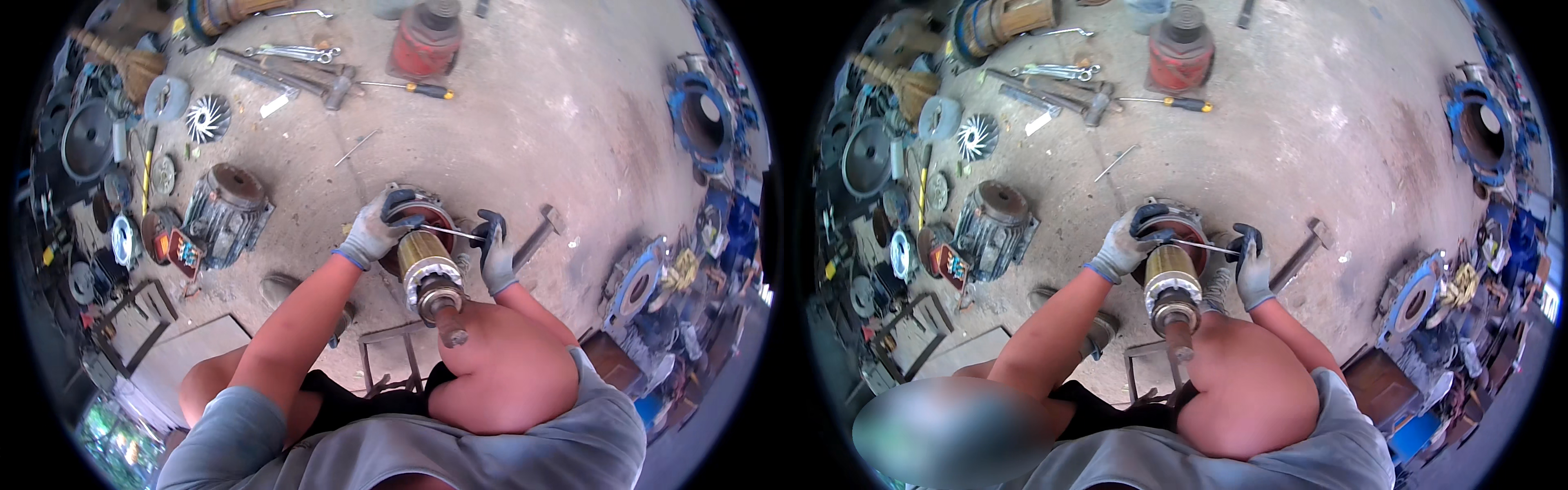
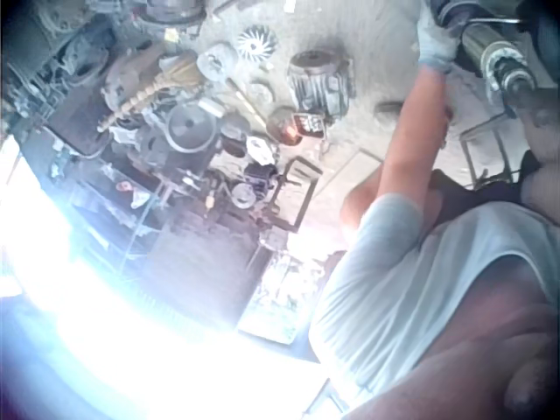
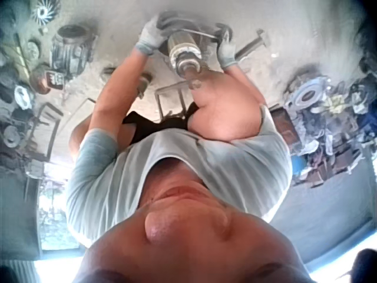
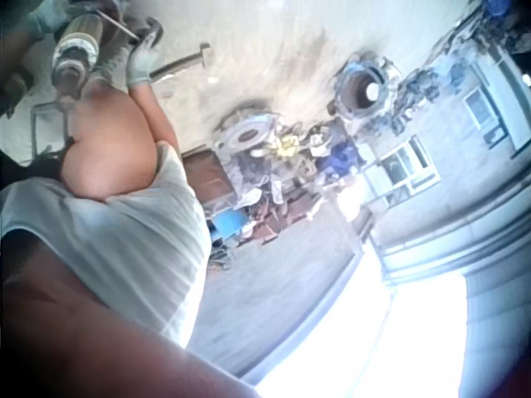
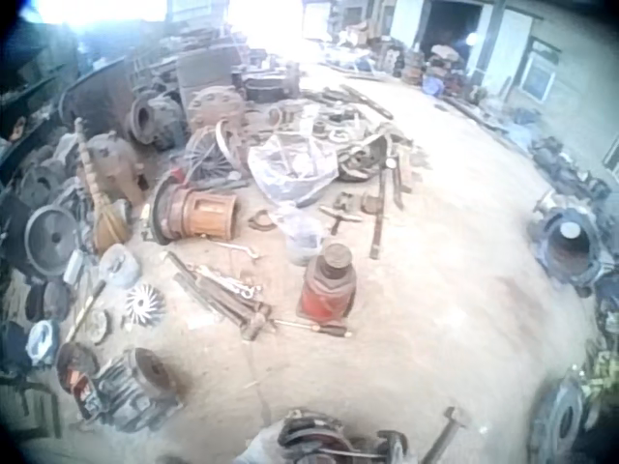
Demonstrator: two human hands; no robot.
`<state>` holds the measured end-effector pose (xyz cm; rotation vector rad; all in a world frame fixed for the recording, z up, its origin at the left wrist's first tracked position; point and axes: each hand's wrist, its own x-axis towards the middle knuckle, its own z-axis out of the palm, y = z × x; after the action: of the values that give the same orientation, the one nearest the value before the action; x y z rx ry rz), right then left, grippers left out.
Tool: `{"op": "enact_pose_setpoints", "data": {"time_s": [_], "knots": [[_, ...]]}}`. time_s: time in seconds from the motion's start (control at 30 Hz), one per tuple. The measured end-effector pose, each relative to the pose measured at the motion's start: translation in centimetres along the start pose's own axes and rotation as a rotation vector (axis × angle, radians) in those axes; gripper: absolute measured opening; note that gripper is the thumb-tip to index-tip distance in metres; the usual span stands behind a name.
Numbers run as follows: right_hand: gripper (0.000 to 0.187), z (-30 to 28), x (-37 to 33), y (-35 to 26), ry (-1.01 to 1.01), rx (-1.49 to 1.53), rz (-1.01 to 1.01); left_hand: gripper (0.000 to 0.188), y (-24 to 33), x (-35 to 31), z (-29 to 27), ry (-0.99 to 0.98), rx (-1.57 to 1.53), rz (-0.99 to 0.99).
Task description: The person sits on a low stool in a cluttered workshop and works on a motor rotor assembly. They use a screwdriver to pry and adjust internal components, then wipe the rotor with a cloth while rotating it by hand.
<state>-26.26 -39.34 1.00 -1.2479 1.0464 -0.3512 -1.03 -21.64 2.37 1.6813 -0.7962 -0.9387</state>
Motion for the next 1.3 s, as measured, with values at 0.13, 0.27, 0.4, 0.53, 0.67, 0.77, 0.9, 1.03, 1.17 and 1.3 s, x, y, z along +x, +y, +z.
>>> {"op": "enact_pose_setpoints", "data": {"time_s": [0.13,0.27,0.4,0.53,0.67,0.77,0.9,1.03,1.17,1.3], "knots": [[0.051,-6.0,-8.5,8.7,0.203,-0.067,0.02,0.052,1.4,0.3,-0.1,-0.053,-0.194,-0.144],[0.051,-6.3,-7.2,15.4,0.34,0.054,0.04,0.049,-0.3,-0.1,-0.2,-0.026,-0.055,-0.182],[0.038,9.0,13.0,-5.1,0.204,0.423,-0.376,0.043,-0.4,0.3,0.4,-0.039,0.002,-0.118],[0.039,8.7,14.2,-5.2,0.013,0.412,-0.253,0.046,0.2,0.7,-0.1,-0.077,0.177,-0.027],[0.05,7.2,12.9,-3.7,0.032,0.58,-0.219,0.049,-0.9,0.0,0.6,0.0,-0.148,-0.146],[0.06,1.5,8.7,1.3,0.169,0.437,-0.103,0.048,0.8,0.4,0.1,-0.054,-0.188,-0.202],[0.067,-2.1,4.8,2.5,0.328,0.212,-0.102,0.045,1.6,0.3,-0.3,-0.019,-0.087,-0.175],[0.038,10.3,17.7,-1.0,0.009,-0.079,-0.239,0.046,0.6,0.7,0.7,-0.006,-0.099,-0.202],[0.04,20.1,21.4,-6.4,-0.344,-0.166,-0.392,0.042,0.8,0.8,-0.2,-0.018,-0.048,-0.139],[0.048,20.0,21.0,-6.2,-0.428,0.153,-0.265,0.042,-0.6,-0.1,0.6,0.077,-0.099,-0.099]]}}
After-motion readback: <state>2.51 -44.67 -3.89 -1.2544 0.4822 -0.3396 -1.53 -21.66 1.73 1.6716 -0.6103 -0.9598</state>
